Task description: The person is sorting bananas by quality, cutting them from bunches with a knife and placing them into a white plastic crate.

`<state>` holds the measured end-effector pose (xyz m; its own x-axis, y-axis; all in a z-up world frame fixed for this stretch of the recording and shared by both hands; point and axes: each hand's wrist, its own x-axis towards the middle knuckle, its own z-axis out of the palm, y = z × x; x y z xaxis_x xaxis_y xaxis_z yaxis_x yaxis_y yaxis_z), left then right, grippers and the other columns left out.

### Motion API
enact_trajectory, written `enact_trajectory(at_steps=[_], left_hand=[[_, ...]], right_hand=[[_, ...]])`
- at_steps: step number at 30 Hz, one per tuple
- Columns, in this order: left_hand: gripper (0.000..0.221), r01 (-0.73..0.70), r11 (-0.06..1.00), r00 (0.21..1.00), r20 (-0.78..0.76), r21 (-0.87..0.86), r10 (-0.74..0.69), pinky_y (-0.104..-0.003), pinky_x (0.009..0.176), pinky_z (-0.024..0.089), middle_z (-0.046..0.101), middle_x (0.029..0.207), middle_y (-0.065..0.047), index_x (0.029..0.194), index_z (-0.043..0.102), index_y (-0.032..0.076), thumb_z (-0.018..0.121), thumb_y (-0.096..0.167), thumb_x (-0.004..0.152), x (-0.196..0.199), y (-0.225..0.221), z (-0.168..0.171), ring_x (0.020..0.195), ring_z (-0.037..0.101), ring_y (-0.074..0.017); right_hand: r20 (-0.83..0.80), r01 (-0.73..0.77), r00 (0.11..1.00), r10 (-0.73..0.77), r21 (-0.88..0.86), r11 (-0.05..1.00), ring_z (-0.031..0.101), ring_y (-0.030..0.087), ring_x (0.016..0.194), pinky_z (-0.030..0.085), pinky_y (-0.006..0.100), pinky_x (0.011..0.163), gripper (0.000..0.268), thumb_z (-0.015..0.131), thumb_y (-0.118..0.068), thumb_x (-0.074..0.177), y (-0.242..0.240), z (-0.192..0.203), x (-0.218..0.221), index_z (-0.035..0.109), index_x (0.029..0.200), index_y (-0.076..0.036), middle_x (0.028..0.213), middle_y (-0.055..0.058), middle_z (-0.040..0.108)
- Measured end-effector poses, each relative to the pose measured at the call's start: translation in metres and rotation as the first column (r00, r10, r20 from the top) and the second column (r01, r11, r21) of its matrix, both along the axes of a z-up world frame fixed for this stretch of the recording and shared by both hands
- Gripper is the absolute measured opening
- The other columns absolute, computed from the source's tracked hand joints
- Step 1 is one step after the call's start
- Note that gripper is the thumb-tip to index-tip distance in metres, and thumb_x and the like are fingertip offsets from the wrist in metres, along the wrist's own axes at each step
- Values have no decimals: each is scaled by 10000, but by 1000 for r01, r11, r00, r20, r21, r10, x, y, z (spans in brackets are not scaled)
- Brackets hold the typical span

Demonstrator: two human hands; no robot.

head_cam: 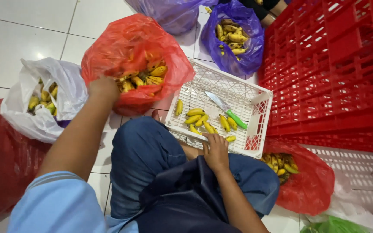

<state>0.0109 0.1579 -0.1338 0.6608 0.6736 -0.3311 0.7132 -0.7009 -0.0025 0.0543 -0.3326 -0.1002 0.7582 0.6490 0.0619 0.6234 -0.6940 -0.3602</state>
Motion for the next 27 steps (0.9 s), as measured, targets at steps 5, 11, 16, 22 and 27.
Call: enact_trajectory(at_steps=[5, 11, 16, 22, 27], left_hand=[[692, -87, 988, 996, 19, 125, 85, -644, 742, 529, 398, 1435, -266, 1590, 258, 53, 554, 293, 1013, -38, -1, 103, 1160, 592, -514], [839, -53, 990, 998, -12, 129, 55, -630, 770, 545, 283, 1564, -180, 1624, 195, 183, 663, 192, 928, -21, -9, 99, 1260, 513, -469], [291, 208, 924, 958, 124, 320, -259, -454, 924, 471, 632, 1218, -112, 1216, 618, 104, 582, 159, 932, -9, -19, 62, 1194, 551, -320], [585, 184, 942, 944, 216, 281, -249, -450, 973, 435, 576, 1240, -130, 1275, 459, 103, 761, 348, 839, -6, -25, 43, 1204, 507, -314], [474, 146, 959, 930, 297, 245, -217, -465, 924, 464, 661, 1125, -149, 1240, 456, 94, 696, 331, 906, -10, -26, 50, 1109, 587, -334]], right_hand=[[26, 11, 1000, -9, -52, 999, 565, 225, 1065, 399, 410, 958, 335, 651, -243, 905, 3, -1, 0, 592, 1231, -284, 1049, -27, 582], [48, 26, 999, -22, -83, 996, 566, 214, 1072, 404, 407, 951, 331, 646, -258, 901, 4, -5, 2, 590, 1224, -307, 1044, -38, 588], [58, 36, 998, -30, -96, 995, 571, 209, 1079, 407, 400, 941, 315, 630, -270, 909, 5, -3, 0, 592, 1219, -309, 1034, -43, 595], [39, 35, 999, -31, -93, 995, 572, 226, 1066, 403, 416, 947, 331, 627, -256, 909, 3, -7, 1, 581, 1235, -297, 1036, -26, 601], [54, 45, 998, -40, -94, 995, 567, 213, 1075, 395, 407, 950, 328, 627, -259, 903, 4, -10, 1, 584, 1226, -304, 1049, -38, 601]])
